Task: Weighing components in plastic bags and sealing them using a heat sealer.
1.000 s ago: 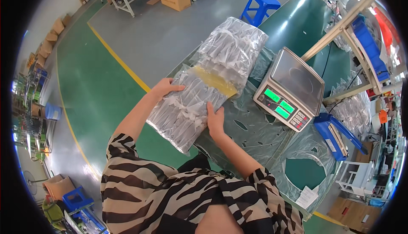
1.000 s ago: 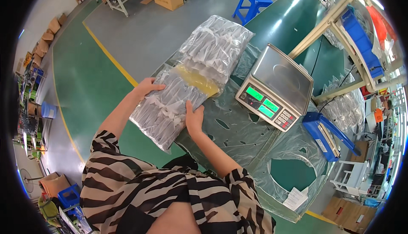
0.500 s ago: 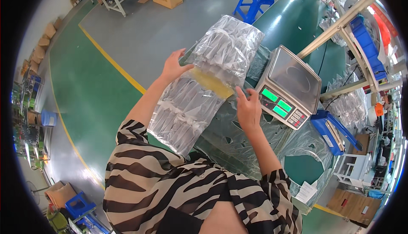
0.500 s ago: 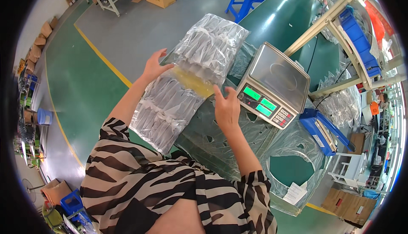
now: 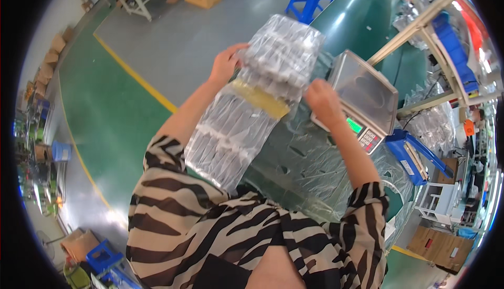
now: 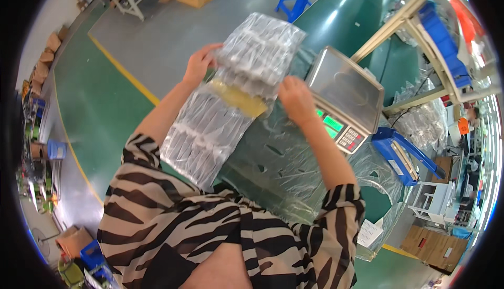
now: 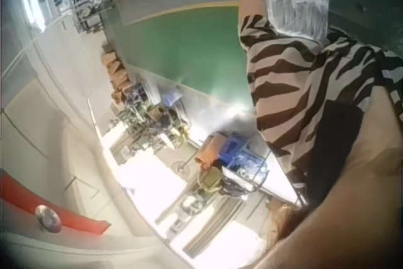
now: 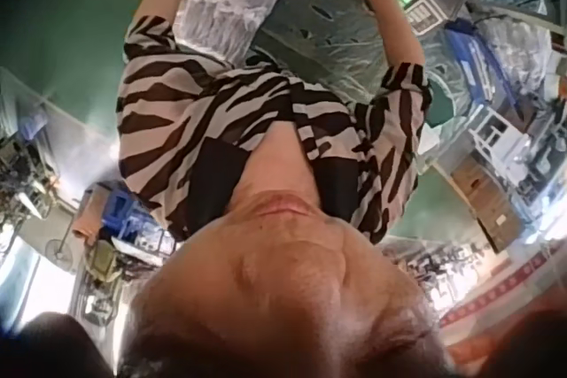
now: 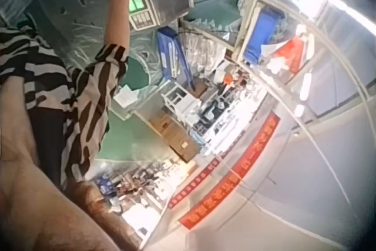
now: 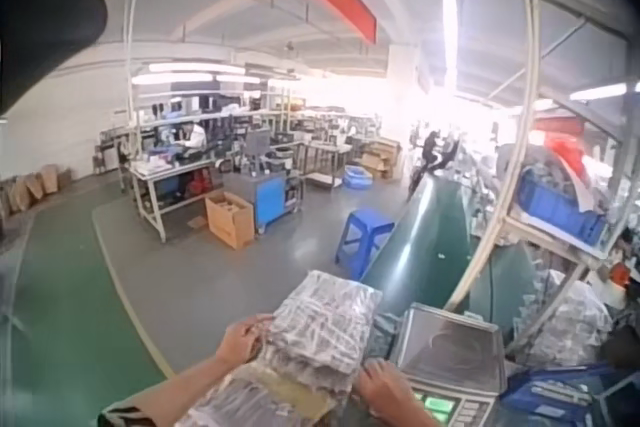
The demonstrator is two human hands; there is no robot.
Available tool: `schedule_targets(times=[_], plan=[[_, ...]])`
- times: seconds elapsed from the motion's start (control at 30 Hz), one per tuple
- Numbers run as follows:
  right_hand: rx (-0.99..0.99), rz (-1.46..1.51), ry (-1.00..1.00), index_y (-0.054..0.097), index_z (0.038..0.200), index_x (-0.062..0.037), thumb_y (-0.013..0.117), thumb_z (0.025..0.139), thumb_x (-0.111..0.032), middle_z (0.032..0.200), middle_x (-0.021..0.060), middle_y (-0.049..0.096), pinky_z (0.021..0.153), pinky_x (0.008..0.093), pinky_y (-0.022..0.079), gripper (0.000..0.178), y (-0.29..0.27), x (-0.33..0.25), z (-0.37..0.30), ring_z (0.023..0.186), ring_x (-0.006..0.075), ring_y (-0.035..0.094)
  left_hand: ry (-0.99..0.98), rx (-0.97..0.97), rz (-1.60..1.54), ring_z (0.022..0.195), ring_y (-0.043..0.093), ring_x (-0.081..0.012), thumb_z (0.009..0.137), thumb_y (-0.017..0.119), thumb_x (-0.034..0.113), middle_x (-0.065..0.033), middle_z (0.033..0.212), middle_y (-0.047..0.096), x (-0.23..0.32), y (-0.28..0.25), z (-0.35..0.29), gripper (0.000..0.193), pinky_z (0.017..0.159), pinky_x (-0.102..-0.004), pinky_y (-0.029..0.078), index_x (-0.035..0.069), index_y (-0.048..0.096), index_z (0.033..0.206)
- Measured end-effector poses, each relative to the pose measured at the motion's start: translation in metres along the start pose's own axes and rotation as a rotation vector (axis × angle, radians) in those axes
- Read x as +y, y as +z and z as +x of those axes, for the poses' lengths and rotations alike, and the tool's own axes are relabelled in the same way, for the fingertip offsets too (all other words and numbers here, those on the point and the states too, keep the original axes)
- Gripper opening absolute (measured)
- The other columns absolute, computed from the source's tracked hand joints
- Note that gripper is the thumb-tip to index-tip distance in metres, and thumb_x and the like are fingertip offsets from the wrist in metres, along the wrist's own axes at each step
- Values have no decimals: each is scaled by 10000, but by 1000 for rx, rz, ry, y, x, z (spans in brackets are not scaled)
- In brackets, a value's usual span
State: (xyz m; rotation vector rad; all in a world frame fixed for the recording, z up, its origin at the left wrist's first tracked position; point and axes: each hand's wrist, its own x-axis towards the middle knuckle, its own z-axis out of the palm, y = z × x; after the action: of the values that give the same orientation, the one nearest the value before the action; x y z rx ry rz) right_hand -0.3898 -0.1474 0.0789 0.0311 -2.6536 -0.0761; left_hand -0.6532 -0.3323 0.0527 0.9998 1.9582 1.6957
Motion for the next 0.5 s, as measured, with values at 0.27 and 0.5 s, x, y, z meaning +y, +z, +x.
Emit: schedule_targets(times=[0.27,0.5], plan=[[-68,-118,-29,530,752,-60,598,703,-105,790,105,493,631,393,443,95,-9,7,2,760,277,530,56,-101,-38,596,491,-86,816,474,32,-7,649,557,1,6,24,272,553,-244,405,38,684,988],[21,15,30,561,790,-67,547,742,-124,847,119,546,673,386,473,75,-4,-22,-24,809,261,572,-200,-234,4,740,590,-106,790,537,92,-10,815,634,-41,-34,-2,218,683,-253,486,37,663,960]])
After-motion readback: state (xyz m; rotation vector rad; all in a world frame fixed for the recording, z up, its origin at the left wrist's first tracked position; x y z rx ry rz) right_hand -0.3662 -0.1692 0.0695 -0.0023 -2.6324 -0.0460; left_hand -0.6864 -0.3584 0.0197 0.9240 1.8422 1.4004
